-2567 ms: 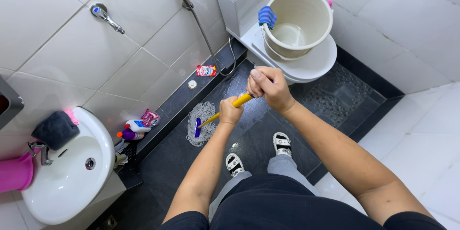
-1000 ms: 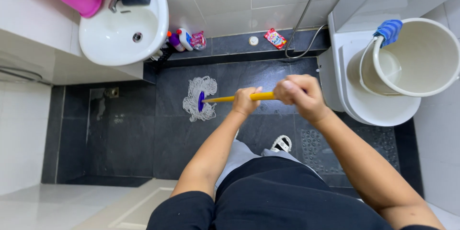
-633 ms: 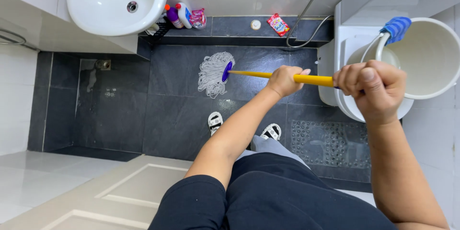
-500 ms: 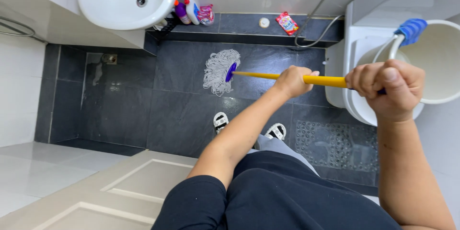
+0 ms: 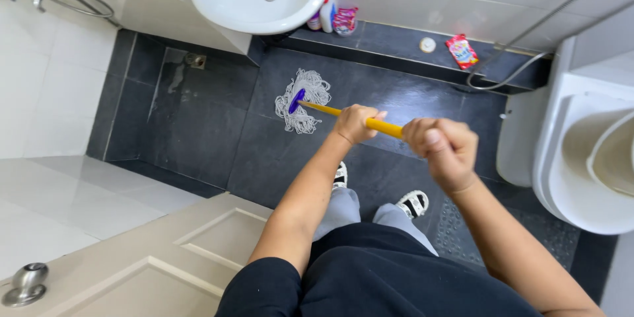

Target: The person mops the dark tiled floor of a bathroom using a yellow-handled mop. They move the mop back and forth across the floor, cleaning the area around a white sink, a toilet, and a white bucket.

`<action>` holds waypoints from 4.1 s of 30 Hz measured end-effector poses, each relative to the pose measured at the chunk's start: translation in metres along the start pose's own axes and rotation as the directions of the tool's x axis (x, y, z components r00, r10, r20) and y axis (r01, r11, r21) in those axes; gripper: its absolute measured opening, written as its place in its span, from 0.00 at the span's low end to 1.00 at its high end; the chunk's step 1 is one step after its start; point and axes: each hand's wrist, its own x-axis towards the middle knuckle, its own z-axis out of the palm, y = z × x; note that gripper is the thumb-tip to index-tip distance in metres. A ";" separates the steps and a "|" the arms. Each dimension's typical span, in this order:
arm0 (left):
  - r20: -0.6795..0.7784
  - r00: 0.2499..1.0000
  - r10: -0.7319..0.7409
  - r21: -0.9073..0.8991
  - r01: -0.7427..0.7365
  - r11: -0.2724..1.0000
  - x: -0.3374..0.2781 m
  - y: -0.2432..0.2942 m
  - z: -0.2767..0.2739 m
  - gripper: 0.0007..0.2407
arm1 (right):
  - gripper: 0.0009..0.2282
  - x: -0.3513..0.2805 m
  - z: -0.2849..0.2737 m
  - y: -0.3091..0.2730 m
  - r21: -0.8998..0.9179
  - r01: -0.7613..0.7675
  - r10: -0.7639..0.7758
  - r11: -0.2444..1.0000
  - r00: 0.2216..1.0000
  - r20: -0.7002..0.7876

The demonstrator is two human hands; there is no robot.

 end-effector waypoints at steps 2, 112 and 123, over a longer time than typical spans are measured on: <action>-0.037 0.998 0.040 0.024 -0.039 0.999 -0.009 -0.037 -0.015 0.17 | 0.16 0.006 0.026 0.022 -0.003 0.002 -0.002 1.000 0.999 0.052; 0.090 0.991 -0.104 -0.245 0.123 0.962 0.135 0.147 0.102 0.13 | 0.16 0.031 -0.238 -0.033 0.029 -0.121 0.120 0.992 0.992 0.030; 0.220 0.952 -0.213 -0.025 0.224 0.974 0.096 0.057 0.052 0.06 | 0.16 0.050 -0.163 -0.004 0.070 -0.215 0.196 0.974 0.958 0.208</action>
